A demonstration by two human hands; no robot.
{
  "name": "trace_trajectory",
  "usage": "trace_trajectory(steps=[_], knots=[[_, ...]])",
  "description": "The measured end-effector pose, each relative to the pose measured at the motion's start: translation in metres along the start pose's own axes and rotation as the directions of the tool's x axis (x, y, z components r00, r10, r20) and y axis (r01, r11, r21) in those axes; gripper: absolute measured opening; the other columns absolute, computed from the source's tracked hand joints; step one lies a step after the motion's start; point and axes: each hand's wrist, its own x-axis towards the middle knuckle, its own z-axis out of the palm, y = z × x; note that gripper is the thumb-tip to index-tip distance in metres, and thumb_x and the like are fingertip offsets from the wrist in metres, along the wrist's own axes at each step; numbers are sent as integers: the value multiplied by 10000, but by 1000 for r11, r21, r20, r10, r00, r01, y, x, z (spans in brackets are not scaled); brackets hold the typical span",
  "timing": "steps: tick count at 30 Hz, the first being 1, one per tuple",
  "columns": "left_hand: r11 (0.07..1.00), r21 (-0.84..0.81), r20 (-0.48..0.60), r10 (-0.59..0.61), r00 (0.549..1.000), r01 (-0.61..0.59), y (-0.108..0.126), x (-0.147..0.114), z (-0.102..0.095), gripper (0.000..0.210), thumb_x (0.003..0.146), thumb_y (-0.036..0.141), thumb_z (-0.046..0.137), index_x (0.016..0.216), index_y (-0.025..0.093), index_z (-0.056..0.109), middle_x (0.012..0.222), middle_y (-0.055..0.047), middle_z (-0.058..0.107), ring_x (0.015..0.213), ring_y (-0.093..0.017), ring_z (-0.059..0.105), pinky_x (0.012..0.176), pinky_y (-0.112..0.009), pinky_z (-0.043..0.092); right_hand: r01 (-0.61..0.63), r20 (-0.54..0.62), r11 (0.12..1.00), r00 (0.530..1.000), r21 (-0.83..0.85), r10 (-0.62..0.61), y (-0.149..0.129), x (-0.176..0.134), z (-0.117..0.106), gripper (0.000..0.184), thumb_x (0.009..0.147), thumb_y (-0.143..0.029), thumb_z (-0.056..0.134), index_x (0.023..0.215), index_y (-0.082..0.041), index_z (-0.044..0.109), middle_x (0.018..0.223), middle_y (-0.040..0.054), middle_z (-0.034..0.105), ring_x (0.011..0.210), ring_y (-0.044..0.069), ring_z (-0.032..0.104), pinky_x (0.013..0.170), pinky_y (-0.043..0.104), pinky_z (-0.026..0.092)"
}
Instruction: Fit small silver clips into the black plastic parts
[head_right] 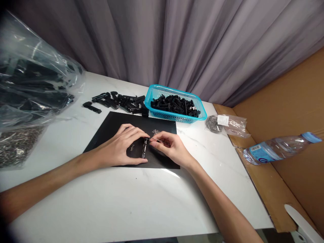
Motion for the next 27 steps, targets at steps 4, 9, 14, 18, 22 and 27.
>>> trace_trajectory(steps=[4,9,14,18,22,27], knots=[[1000,-22,-8,-2,1000,2,0,0,0,667,812,651,763,1302,224,612,1224,-82,667,1171,-312,560,1133,-507,320,8,-30,997,999,-76,-11,1,0,0,254,886,-453,797,987,-221,770,906,28,766,760,168,666,691,307,541],[999,-49,-14,-15,1000,14,0,0,1,681,792,657,774,1303,234,624,1212,-77,671,1180,-318,549,1135,-513,325,89,-109,978,988,-186,-111,5,2,3,206,949,-427,733,946,-227,785,946,50,761,833,196,671,717,325,512],[998,-39,1,-45,999,45,-1,0,1,693,779,659,786,1297,228,621,1216,-80,667,1205,-335,516,1112,-509,355,124,-151,965,975,-230,-161,12,5,4,164,955,-388,733,963,-236,794,979,58,763,832,199,656,704,330,488],[998,-46,-4,-39,999,39,-1,0,2,687,780,659,784,1293,231,624,1211,-78,668,1205,-334,521,1123,-515,347,68,-198,977,974,-200,-108,13,5,7,210,918,-424,764,987,-226,776,973,52,781,767,189,658,691,331,505],[997,-61,-14,-43,999,42,-1,0,2,672,771,650,793,1275,233,639,1200,-78,673,1203,-335,519,1124,-521,351,66,-205,977,973,-204,-109,9,5,10,215,919,-432,755,943,-218,763,945,44,783,749,182,662,680,322,511],[998,-46,-5,-42,999,42,-1,0,2,685,777,667,783,1277,224,629,1205,-82,669,1207,-341,513,1123,-521,353,99,-223,974,964,-202,-144,4,4,12,200,937,-424,732,951,-226,761,974,56,792,816,208,699,706,336,534]])
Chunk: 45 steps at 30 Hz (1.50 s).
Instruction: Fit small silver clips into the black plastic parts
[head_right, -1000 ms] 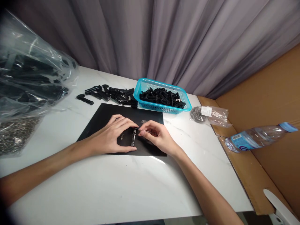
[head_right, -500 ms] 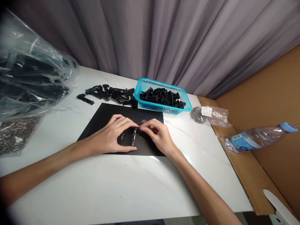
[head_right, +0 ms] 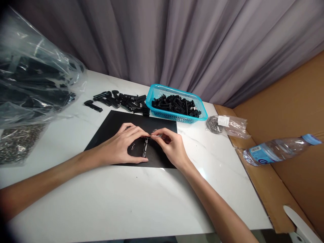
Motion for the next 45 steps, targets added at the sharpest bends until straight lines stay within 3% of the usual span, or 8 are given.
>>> trace_trajectory(steps=[7,16,22,29,35,41,45], knots=[[1000,-17,-10,-20,1000,20,-3,1,1,709,704,697,830,1186,208,652,1132,-68,700,1170,-329,557,1118,-515,345,101,3,995,995,-24,-101,-2,-1,9,106,950,-330,736,910,-237,767,1046,80,757,1024,251,689,776,357,521],[1000,-5,-25,-11,1000,11,-2,1,2,708,705,700,829,1177,203,651,1122,-68,709,1167,-328,580,1123,-508,333,85,18,996,996,-10,-85,-1,-2,10,78,950,-291,738,912,-232,773,1009,63,753,933,217,689,765,335,533],[1000,-5,-39,13,999,-13,-3,1,3,683,721,689,823,1169,203,655,1113,-61,714,1135,-312,602,1123,-501,322,187,-15,977,982,-104,-190,0,-4,15,73,968,-224,696,904,-220,733,984,63,731,919,208,695,730,323,539],[999,-24,-68,35,997,-37,-5,2,3,658,703,674,845,1134,206,678,1059,-46,709,1090,-297,609,1118,-494,326,315,-8,918,945,-242,-326,2,-7,19,111,979,-129,635,934,-216,687,1010,65,711,946,192,704,695,288,554],[999,-14,-71,48,996,-49,-5,4,4,647,719,672,838,1129,201,671,1055,-42,701,1031,-269,631,1117,-486,317,319,-41,850,929,-419,-369,7,-10,20,78,1002,-178,644,988,-219,708,1039,58,702,779,146,677,621,263,556],[1000,-16,-62,22,998,-23,-5,2,3,636,714,668,841,1128,216,674,1067,-40,702,1109,-293,584,1106,-481,334,432,48,726,873,-534,-485,13,-15,18,173,1056,-192,569,1072,-211,740,1067,77,744,872,169,745,718,285,611],[999,-36,-54,-21,998,20,-5,2,4,651,675,653,866,1124,218,686,1048,-44,696,1142,-314,548,1077,-481,372,461,67,678,850,-572,-522,9,-15,17,175,1048,-195,587,1090,-199,757,1059,79,771,839,167,761,675,267,611]])
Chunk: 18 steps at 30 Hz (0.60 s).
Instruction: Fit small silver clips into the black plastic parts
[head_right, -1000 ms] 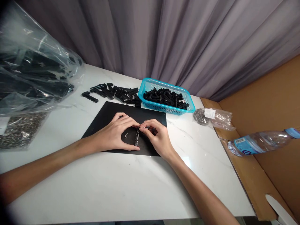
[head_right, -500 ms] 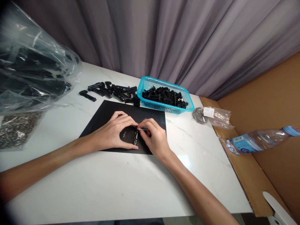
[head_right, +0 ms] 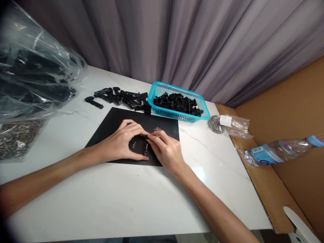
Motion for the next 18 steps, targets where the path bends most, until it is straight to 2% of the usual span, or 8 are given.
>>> trace_trajectory(steps=[3,11,15,18], knots=[[1000,-12,0,-29,1000,29,1,1,0,631,653,628,882,1100,223,698,1027,-42,694,1156,-324,528,1056,-475,396,28,9,999,1000,-24,-28,0,1,-2,209,1043,-164,575,1118,-201,766,1080,78,783,823,164,773,683,267,620],[999,-9,3,-35,999,35,6,6,-3,575,636,594,886,1030,222,691,982,-22,691,1095,-298,572,1094,-489,379,29,36,998,999,52,-31,4,-1,0,262,1024,-107,562,1139,-196,780,1134,78,792,885,179,785,738,292,642],[999,-6,13,-41,999,41,6,6,-3,575,632,594,887,1028,229,688,989,-24,696,1134,-315,562,1085,-486,382,18,59,997,998,74,-22,4,-1,-1,275,1040,-125,548,1170,-207,776,1156,75,779,930,181,772,759,293,633],[998,12,-3,-64,998,64,4,4,0,600,638,630,873,1043,230,681,1018,-27,700,1149,-323,560,1097,-494,364,-19,113,991,994,135,3,3,1,-9,278,1069,-204,538,1249,-195,750,1171,103,728,910,176,733,759,301,614]])
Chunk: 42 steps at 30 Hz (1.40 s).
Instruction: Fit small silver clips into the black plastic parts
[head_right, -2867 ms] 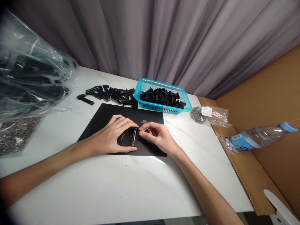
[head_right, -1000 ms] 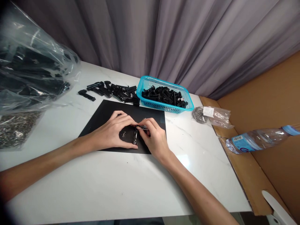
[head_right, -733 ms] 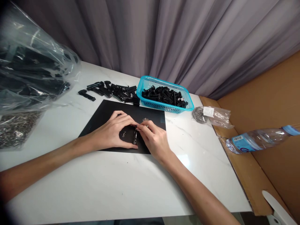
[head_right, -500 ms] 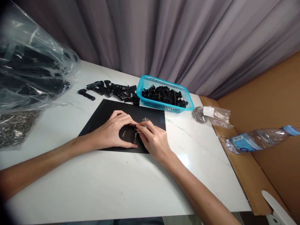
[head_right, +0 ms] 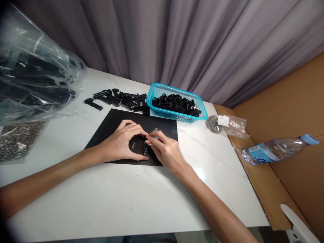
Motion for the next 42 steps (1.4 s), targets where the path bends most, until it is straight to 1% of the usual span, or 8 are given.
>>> trace_trajectory(steps=[3,5,7,9,11,16,28,42], knots=[[1000,30,-17,1,1000,0,-1,-2,3,643,646,680,852,1057,221,668,1037,-33,700,1109,-309,582,1106,-504,344,-80,-63,997,995,6,80,-2,4,-12,356,1111,-326,449,1289,-225,740,1190,113,665,905,191,665,838,374,587],[999,39,-13,8,1000,-7,-1,-2,3,661,654,702,842,1074,222,668,1050,-37,702,1100,-304,584,1096,-504,345,-160,-125,987,979,6,160,-1,7,-18,456,1133,-380,346,1218,-249,775,1107,103,665,940,216,635,895,425,555],[999,33,-5,10,1000,-10,-1,-2,2,663,665,711,834,1085,224,671,1064,-40,704,1100,-304,577,1082,-501,350,-274,-103,955,953,112,285,1,9,-19,536,1135,-445,309,1091,-233,800,874,70,652,801,200,615,787,388,549],[1000,22,3,7,1000,-7,0,-2,1,669,665,714,833,1094,227,674,1072,-41,702,1102,-308,565,1067,-498,357,-381,-20,879,915,286,403,4,10,-17,521,1112,-515,379,972,-202,771,683,17,581,611,155,547,612,314,502],[1000,12,4,-1,1000,1,0,-2,0,667,656,711,838,1092,233,679,1070,-41,700,1104,-314,553,1057,-498,361,-433,49,786,886,442,461,6,11,-14,444,1066,-551,497,923,-190,712,662,-5,593,546,126,519,533,276,466],[1000,8,7,0,1000,0,0,-2,0,637,661,692,841,1068,229,680,1053,-41,697,1090,-311,552,1057,-501,356,-416,36,700,872,580,488,9,15,-9,364,1017,-535,599,914,-192,664,770,19,704,586,122,585,553,264,514],[1000,1,27,-21,999,21,-2,-2,1,664,652,714,836,1086,239,675,1063,-37,700,1091,-307,554,1065,-493,363,-414,56,681,874,604,482,8,15,-6,374,990,-537,641,928,-177,720,764,33,740,604,142,658,606,300,590],[995,-89,68,-28,997,34,2,6,-2,581,622,614,888,999,240,653,1021,-16,667,1064,-295,550,998,-462,415,-431,132,670,884,604,450,4,15,-7,443,996,-580,610,970,-164,759,769,45,765,564,141,640,587,308,572]])
